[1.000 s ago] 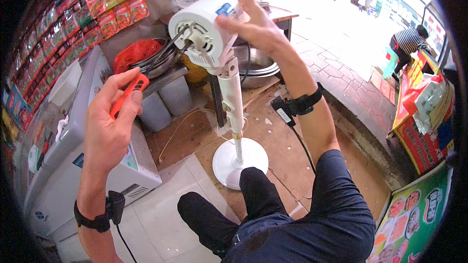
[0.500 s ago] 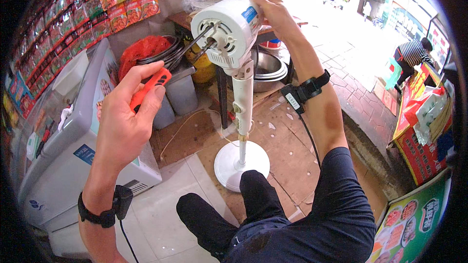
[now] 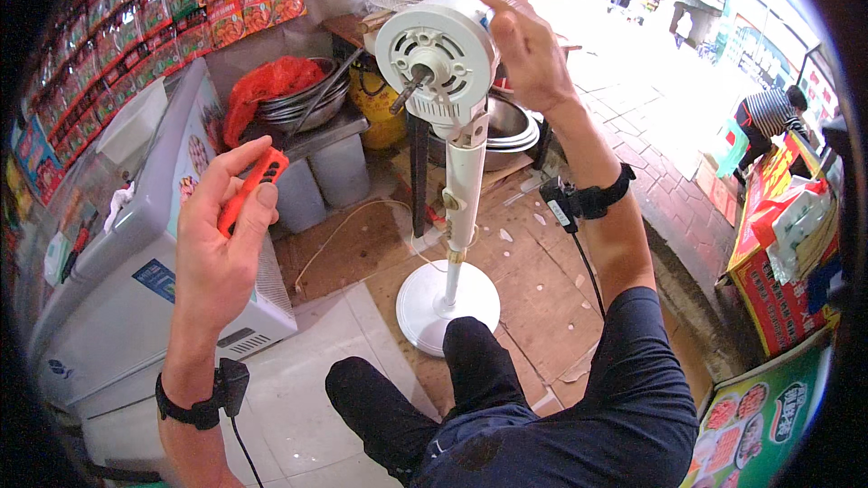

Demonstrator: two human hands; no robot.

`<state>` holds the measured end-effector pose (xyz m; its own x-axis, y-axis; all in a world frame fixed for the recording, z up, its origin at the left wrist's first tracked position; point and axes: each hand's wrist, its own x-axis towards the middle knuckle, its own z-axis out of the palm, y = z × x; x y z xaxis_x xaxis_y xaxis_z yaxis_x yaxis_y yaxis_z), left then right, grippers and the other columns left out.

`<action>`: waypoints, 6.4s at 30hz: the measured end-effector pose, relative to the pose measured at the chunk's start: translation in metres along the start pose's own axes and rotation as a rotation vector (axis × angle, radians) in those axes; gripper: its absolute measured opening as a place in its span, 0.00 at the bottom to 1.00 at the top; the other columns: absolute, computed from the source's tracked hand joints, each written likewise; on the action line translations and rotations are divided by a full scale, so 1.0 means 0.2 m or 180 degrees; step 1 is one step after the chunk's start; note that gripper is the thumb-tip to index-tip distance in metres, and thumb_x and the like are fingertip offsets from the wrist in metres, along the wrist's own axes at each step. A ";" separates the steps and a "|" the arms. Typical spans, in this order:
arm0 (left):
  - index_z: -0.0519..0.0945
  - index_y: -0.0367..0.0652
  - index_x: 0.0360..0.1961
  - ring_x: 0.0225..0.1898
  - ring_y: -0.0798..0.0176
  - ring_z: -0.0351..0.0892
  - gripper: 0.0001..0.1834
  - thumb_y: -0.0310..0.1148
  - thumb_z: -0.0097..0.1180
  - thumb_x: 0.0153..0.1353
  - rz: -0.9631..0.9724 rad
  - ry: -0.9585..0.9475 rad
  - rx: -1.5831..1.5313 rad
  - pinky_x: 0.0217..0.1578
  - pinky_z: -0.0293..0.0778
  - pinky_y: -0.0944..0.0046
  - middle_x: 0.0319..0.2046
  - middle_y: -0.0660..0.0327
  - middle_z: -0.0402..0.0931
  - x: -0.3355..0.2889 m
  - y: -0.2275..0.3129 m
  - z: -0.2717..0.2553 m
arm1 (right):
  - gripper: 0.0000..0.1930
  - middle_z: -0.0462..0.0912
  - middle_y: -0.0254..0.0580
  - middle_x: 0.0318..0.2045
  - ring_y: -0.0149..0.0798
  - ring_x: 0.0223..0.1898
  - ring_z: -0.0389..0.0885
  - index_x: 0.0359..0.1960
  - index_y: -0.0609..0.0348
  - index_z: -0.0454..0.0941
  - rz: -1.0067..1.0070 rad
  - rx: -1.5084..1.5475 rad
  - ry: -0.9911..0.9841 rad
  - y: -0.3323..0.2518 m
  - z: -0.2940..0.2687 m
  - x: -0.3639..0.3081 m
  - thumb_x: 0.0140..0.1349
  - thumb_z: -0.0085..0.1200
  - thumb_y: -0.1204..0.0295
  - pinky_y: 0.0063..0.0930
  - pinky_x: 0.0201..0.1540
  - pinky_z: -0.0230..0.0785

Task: The person uses a screwdriver to remove and reinsert screws on the rear housing of a white pedestal fan. They repeatedly loosen and tighten screws at the motor housing and base, then reattach the rear cover.

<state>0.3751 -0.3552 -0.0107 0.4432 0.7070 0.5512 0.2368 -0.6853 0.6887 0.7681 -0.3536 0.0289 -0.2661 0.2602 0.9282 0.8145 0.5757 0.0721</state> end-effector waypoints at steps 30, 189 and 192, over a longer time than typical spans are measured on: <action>0.66 0.41 0.72 0.39 0.75 0.72 0.26 0.32 0.55 0.76 0.0545 0.1584 -0.0338 0.42 0.71 0.73 0.48 0.63 0.78 -0.23 -0.52 -0.33 | 0.42 0.71 0.51 0.66 0.43 0.64 0.73 0.78 0.55 0.54 0.2525 0.0582 0.0086 -0.11 0.14 -0.88 0.66 0.64 0.73 0.41 0.65 0.69; 0.81 0.36 0.48 0.45 0.50 0.82 0.19 0.15 0.64 0.53 0.1529 0.0743 0.0617 0.48 0.79 0.57 0.48 0.48 0.79 -0.22 0.14 0.40 | 0.16 0.85 0.30 0.47 0.22 0.34 0.79 0.60 0.51 0.78 0.3147 0.5326 0.0841 -0.49 0.25 -0.32 0.79 0.49 0.59 0.22 0.40 0.75; 0.81 0.36 0.48 0.45 0.50 0.83 0.19 0.15 0.64 0.53 0.1566 0.0740 0.0682 0.48 0.79 0.57 0.47 0.49 0.79 -0.20 0.14 0.40 | 0.16 0.85 0.31 0.47 0.25 0.34 0.79 0.59 0.51 0.79 0.3147 0.5369 0.0811 -0.48 0.26 -0.31 0.78 0.52 0.58 0.23 0.40 0.76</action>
<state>0.4332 -0.4170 -0.0511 0.3496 0.2998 0.8876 0.2315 -0.9457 0.2283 0.6799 -0.3856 -0.0547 0.0882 0.8875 0.4523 -0.6696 0.3890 -0.6327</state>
